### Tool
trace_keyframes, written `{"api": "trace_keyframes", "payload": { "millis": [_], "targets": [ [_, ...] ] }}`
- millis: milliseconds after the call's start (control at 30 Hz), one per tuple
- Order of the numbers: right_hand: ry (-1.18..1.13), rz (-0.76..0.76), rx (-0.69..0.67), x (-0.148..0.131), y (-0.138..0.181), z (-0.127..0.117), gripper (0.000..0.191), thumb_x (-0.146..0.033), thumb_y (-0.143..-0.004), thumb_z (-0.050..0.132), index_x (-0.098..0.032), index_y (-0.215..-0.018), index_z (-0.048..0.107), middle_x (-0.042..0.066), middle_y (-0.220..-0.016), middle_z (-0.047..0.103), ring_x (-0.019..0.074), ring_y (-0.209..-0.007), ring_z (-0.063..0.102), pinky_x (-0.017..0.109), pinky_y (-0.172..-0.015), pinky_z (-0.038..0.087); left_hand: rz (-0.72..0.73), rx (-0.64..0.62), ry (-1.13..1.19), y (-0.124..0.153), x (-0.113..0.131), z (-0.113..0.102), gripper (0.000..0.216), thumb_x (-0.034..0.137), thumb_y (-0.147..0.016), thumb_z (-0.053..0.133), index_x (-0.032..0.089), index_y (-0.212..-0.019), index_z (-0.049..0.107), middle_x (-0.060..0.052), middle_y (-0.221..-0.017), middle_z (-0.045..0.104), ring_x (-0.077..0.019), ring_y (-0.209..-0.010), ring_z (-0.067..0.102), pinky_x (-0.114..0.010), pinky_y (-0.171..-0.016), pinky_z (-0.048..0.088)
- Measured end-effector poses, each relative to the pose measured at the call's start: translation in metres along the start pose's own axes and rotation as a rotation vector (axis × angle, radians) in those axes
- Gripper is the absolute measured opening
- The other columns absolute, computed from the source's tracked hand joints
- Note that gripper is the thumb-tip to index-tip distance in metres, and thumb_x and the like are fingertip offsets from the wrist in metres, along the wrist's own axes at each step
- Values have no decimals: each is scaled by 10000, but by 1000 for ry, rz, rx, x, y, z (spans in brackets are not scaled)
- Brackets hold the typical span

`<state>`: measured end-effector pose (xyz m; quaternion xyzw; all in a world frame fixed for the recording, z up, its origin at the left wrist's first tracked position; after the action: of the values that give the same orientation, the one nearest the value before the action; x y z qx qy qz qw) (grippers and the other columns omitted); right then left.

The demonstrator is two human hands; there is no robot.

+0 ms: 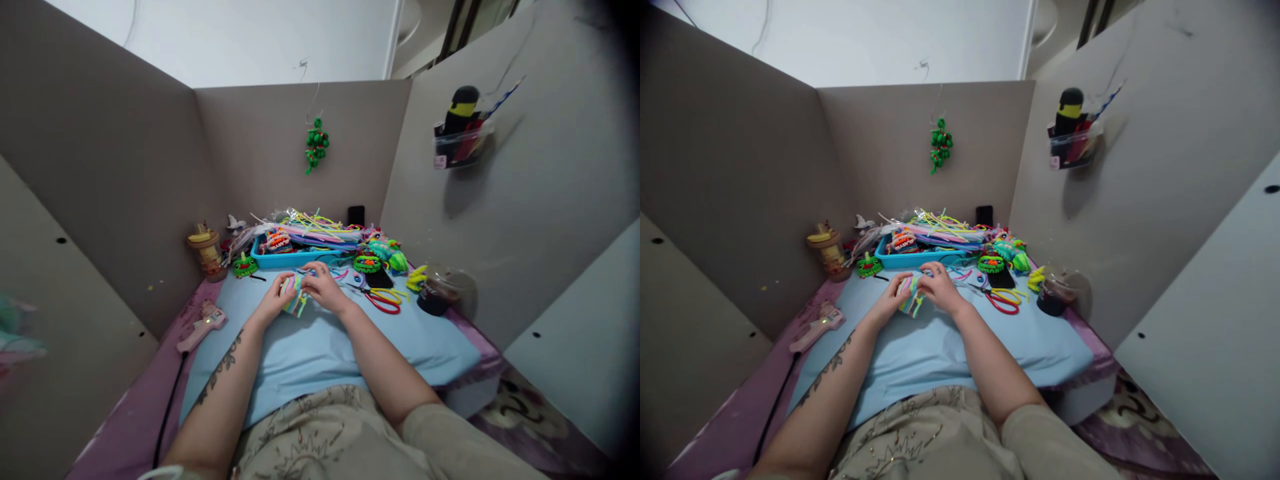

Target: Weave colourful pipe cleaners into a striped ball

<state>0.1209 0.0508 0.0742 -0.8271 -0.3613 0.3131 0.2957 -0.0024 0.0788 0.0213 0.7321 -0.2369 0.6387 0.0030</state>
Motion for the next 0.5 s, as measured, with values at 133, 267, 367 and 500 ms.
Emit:
{"api": "trace_keyframes", "payload": {
  "millis": [133, 267, 367, 500],
  "targets": [
    [-35, 59, 27, 1, 0, -1, 25, -232, -794, 627, -229, -783, 649, 84, -1108, 518, 247, -1103, 406, 443, -975, 357, 24, 13, -78, 1, 5, 2, 513, 477, -777, 600, 186, -1188, 495, -79, -1159, 563, -247, -1104, 517, -377, -966, 405],
    [-67, 140, 62, 9, 0, -5, 18, -233, -779, 642, -232, -765, 653, 81, -1087, 515, 252, -1073, 420, 457, -963, 358, 38, 12, -67, 1, 7, 2, 507, 476, -762, 621, 188, -1167, 520, -78, -1124, 579, -248, -1086, 523, -380, -959, 406],
    [-82, 180, 83, 15, 0, -6, 24, -215, -762, 657, -229, -743, 654, 75, -1076, 515, 247, -1068, 429, 448, -966, 352, 37, 7, -58, 2, 8, 2, 511, 473, -752, 632, 189, -1164, 524, -72, -1111, 583, -245, -1069, 530, -379, -956, 406],
    [-108, 206, 84, 22, 1, -4, 24, -204, -749, 671, -219, -734, 659, 71, -1094, 511, 241, -1092, 431, 440, -987, 326, 39, -19, -58, 3, 11, 4, 495, 472, -755, 629, 198, -1155, 527, -67, -1140, 568, -250, -1081, 523, -381, -964, 400]
  ]
}}
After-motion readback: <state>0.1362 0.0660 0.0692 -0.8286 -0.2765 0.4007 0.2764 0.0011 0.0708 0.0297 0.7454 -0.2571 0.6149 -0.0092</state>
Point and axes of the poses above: each hand's wrist, its own y-axis away from the middle knuckle, its own z-axis out of the palm, x = y × z, the point moved 9 cm from there along -y, towards the middle knuckle
